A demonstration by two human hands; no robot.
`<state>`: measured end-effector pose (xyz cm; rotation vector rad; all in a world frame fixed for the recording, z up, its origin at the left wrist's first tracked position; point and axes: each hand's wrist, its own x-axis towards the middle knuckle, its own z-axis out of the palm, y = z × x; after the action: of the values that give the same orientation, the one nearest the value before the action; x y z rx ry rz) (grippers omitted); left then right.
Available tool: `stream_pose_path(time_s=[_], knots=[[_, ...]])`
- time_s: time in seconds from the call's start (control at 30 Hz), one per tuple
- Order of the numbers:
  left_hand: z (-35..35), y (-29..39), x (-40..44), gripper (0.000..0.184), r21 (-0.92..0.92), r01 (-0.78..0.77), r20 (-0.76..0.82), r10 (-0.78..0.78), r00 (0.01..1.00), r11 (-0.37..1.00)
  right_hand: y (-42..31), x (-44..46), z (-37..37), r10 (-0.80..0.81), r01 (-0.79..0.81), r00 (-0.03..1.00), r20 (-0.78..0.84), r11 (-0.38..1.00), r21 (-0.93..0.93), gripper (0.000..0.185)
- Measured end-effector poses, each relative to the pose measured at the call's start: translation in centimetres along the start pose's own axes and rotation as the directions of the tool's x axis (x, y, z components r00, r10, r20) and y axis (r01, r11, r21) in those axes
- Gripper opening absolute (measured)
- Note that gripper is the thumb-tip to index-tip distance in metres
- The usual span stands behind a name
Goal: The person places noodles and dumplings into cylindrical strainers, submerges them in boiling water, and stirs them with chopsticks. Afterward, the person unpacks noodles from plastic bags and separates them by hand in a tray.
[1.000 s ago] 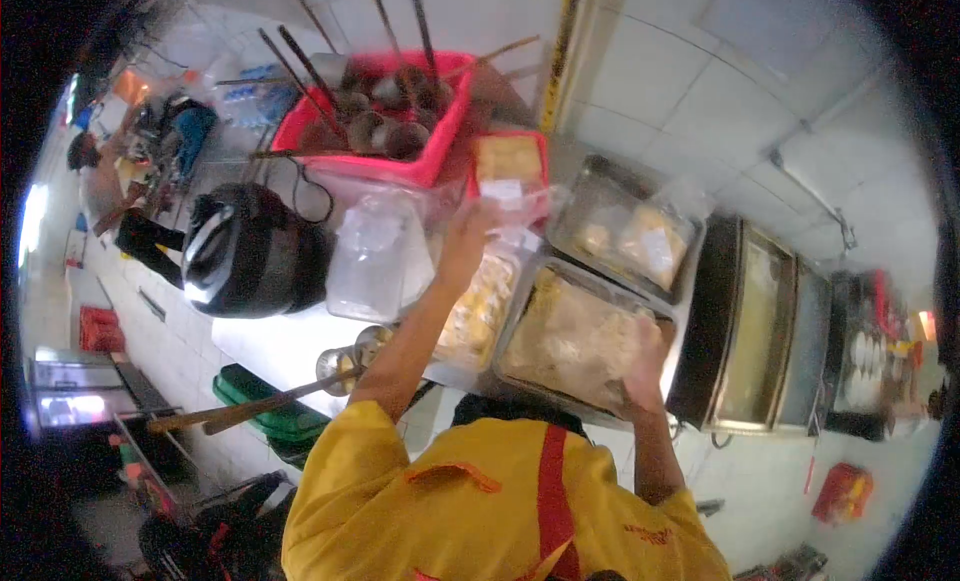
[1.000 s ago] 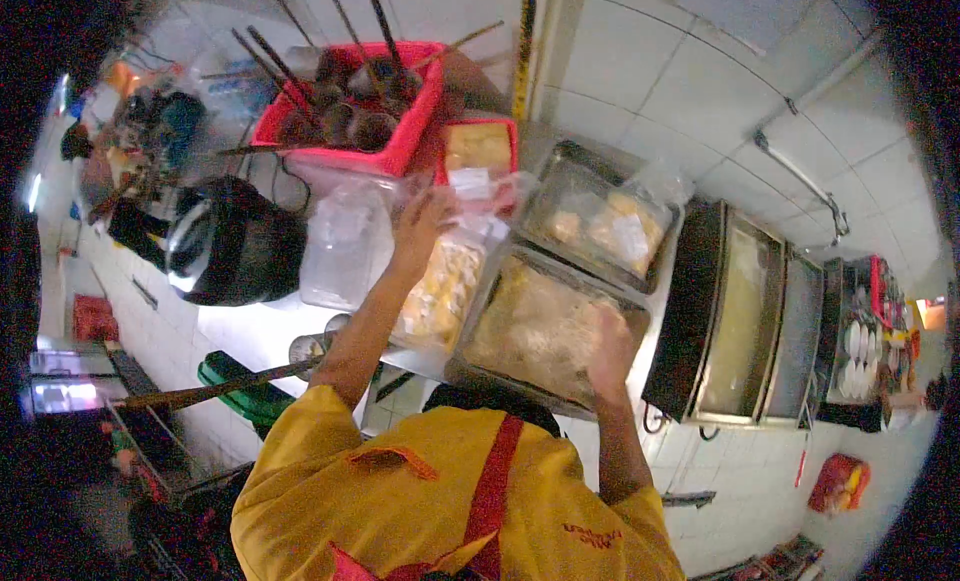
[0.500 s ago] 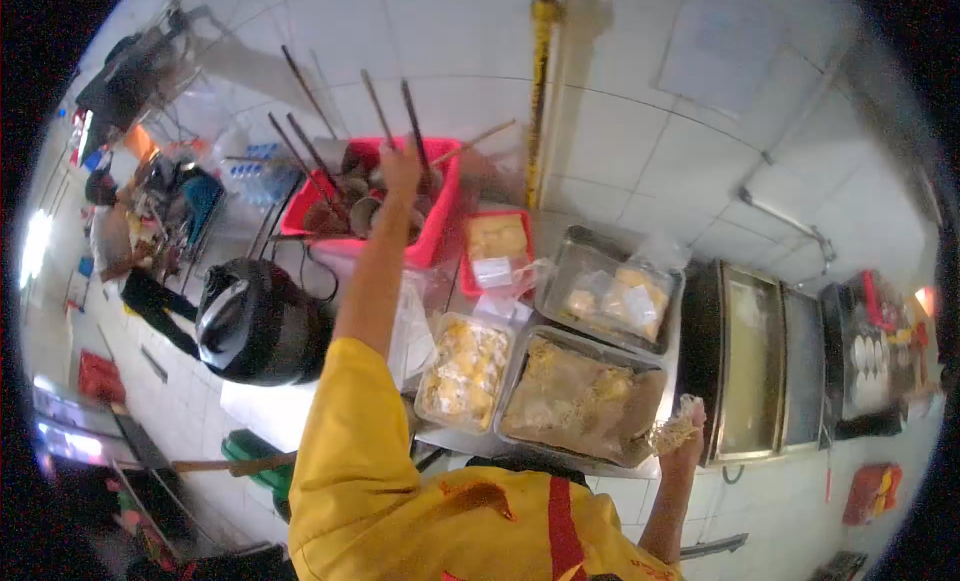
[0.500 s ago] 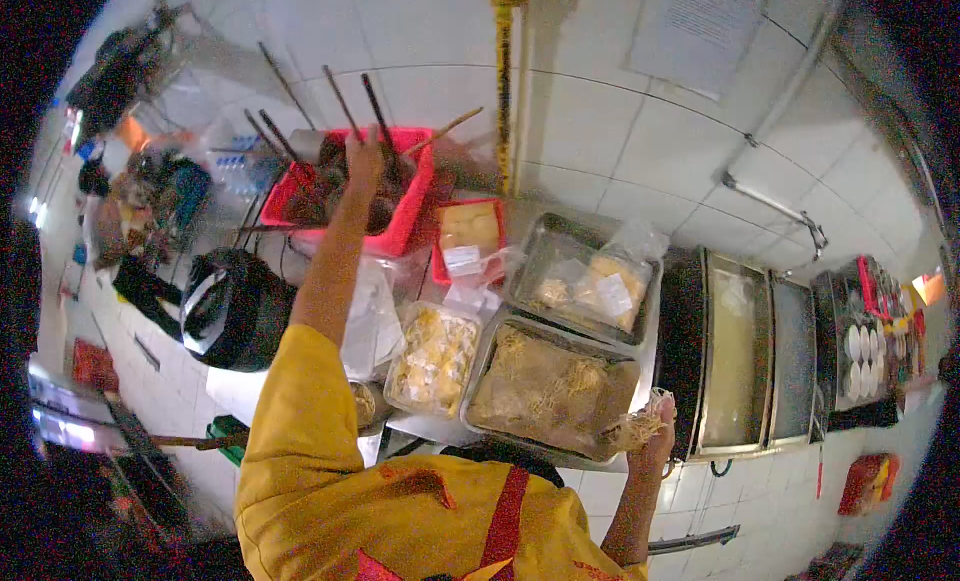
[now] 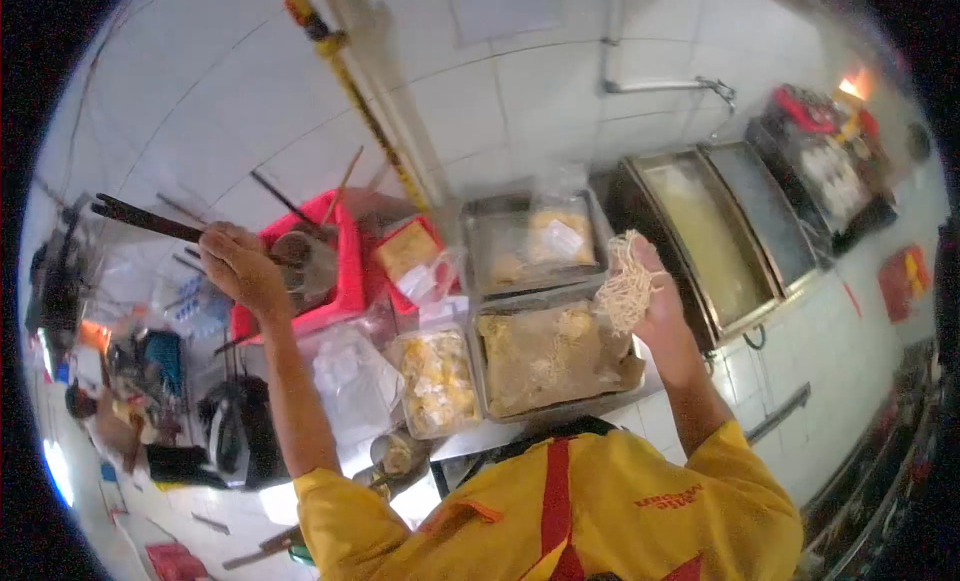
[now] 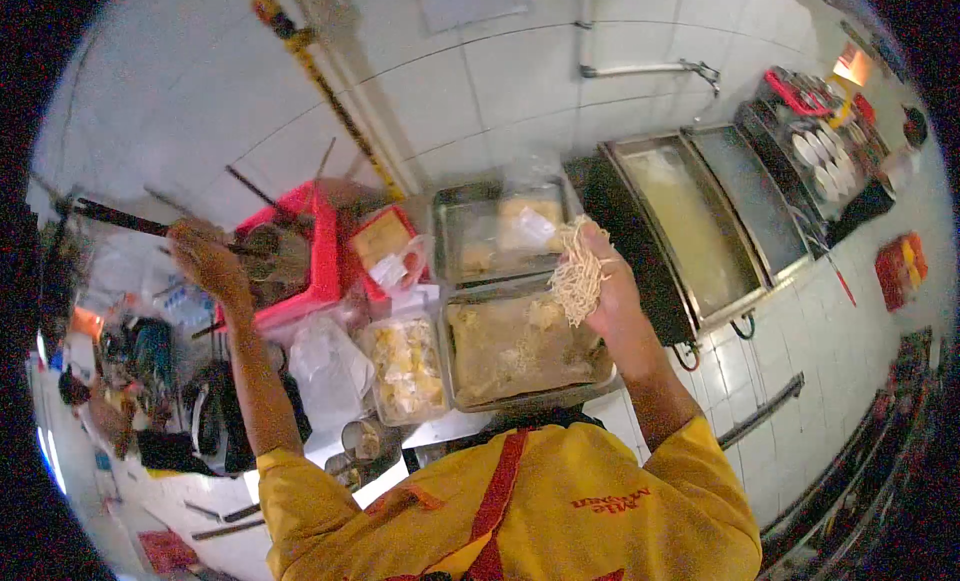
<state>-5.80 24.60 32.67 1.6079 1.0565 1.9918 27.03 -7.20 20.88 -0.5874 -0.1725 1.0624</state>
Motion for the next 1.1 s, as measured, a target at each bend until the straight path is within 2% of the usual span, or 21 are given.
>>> stream_pose_path(time_s=[0.03, 0.1, 0.17, 0.23, 0.33, 0.37, 0.43, 0.47, 0.5, 0.53, 0.57, 0.6, 0.63, 0.7, 0.83, 0.9, 0.93, 0.97, 1.0, 1.03, 1.1], knots=[[-1.4, 1.7, -1.1, 0.034, -0.286, 0.061, 0.23, 0.007, 0.973, 0.956, -0.1, 0.5, 1.8, 0.011, -0.011, 0.999, -0.03, 1.0, -0.006, 0.019], [-1.7, 6.7, -4.7, 0.041, -0.618, 0.32, 0.341, -0.122, 0.932, 0.718, 0.1, 0.3, 5.4, 0.019, -0.021, 0.999, 0.033, 0.998, 0.056, 0.018], [-1.2, 10.2, -9.7, 0.051, -0.62, 0.368, 0.329, -0.196, 0.924, 0.693, 0.7, 0.9, 6.5, 0.057, -0.097, 0.97, 0.236, 0.982, 0.159, 0.018], [-2.3, 11.1, -13.5, 0.053, -0.498, 0.3, 0.406, -0.087, 0.91, 0.814, 1.6, -0.5, 9.4, 0.092, -0.138, 0.97, 0.227, 0.97, 0.198, 0.019], [-3.0, 11.9, -17.8, 0.06, -0.434, 0.461, 0.678, -0.056, 0.733, 0.774, 4.8, -1.5, 11.1, 0.104, -0.151, 0.972, 0.209, 0.963, 0.222, 0.023], [-3.2, 12.3, -18.8, 0.06, -0.432, 0.463, 0.67, -0.067, 0.739, 0.774, 6.1, -1.7, 11.5, 0.145, -0.181, 0.968, 0.205, 0.968, 0.172, 0.022], [-3.7, 12.9, -20.3, 0.061, -0.386, 0.601, 0.787, -0.091, 0.611, 0.7, 8.2, -1.5, 9.5, 0.201, -0.227, 0.957, 0.211, 0.968, 0.108, 0.021], [-4.1, 13.2, -20.8, 0.061, -0.39, 0.596, 0.774, -0.101, 0.626, 0.702, 10.0, -0.8, 7.0, 0.236, -0.146, 0.931, 0.277, 0.939, -0.311, 0.02], [-4.5, 13.5, -21.2, 0.061, -0.404, 0.659, 0.803, -0.098, 0.587, 0.634, 11.1, -0.5, 5.3, 0.297, -0.004, 0.896, 0.329, 0.748, -0.664, 0.019], [-4.9, 13.7, -21.5, 0.061, -0.415, 0.715, 0.828, -0.092, 0.552, 0.562, 11.3, -0.7, 4.6, 0.321, -0.011, 0.884, 0.34, 0.74, -0.672, 0.019], [-5.5, 13.0, -21.9, 0.062, -0.432, 0.702, 0.845, -0.017, 0.534, 0.566, 11.5, -1.0, 4.0, 0.368, 0.314, 0.78, 0.505, 0.467, -0.827, 0.021], [-5.7, 13.4, -22.1, 0.062, -0.436, 0.695, 0.831, -0.04, 0.554, 0.571, 11.5, -1.3, 3.7, 0.471, 0.627, 0.634, 0.614, 0.151, -0.764, 0.023], [-5.6, 13.9, -22.4, 0.061, -0.399, 0.674, 0.846, -0.033, 0.532, 0.622, 11.5, -1.6, 3.3, 0.494, 0.633, 0.613, 0.617, 0.162, -0.757, 0.023], [-6.2, 13.8, -22.9, 0.06, -0.366, 0.598, 0.86, 0.013, 0.511, 0.713, 11.3, -2.4, 3.1, 0.621, 0.78, 0.366, 0.693, 0.202, -0.593, 0.031], [-7.0, 14.5, -23.1, 0.058, -0.329, 0.558, 0.884, 0.04, 0.466, 0.762, 9.5, -3.2, 4.6, 0.764, 0.684, 0.4, 0.507, 0.12, -0.72, 0.036], [-7.6, 15.2, -23.9, 0.06, -0.279, 0.535, 0.857, -0.045, 0.513, 0.798, 9.6, -3.7, 5.0, 0.477, 0.624, 0.655, 0.585, 0.095, -0.776, 0.037], [-8.0, 15.3, -23.9, 0.06, -0.267, 0.529, 0.849, -0.063, 0.524, 0.806, 10.5, -3.6, 4.6, 0.491, 0.628, 0.638, 0.593, 0.113, -0.77, 0.037], [-8.4, 15.4, -23.8, 0.058, -0.268, 0.528, 0.871, -0.031, 0.49, 0.806, 12.0, -3.6, 3.6, 0.569, 0.359, 0.685, 0.455, 0.28, -0.89, 0.041], [-8.9, 15.6, -23.9, 0.056, -0.268, 0.531, 0.891, -0.004, 0.454, 0.804, 13.4, -3.7, 2.5, 0.671, 0.036, 0.674, 0.309, 0.388, -0.921, 0.045], [-9.4, 15.8, -23.9, 0.056, -0.253, 0.529, 0.885, -0.027, 0.465, 0.81, 14.5, -3.8, 1.6, 0.769, 0.093, 0.576, 0.275, 0.273, -0.958, 0.052], [-10.7, 16.3, -23.7, 0.058, -0.213, 0.599, 0.882, -0.112, 0.458, 0.772, 16.3, -2.7, 0.5, 0.81, 0.123, 0.454, 0.371, 0.356, -0.926, 0.056]])
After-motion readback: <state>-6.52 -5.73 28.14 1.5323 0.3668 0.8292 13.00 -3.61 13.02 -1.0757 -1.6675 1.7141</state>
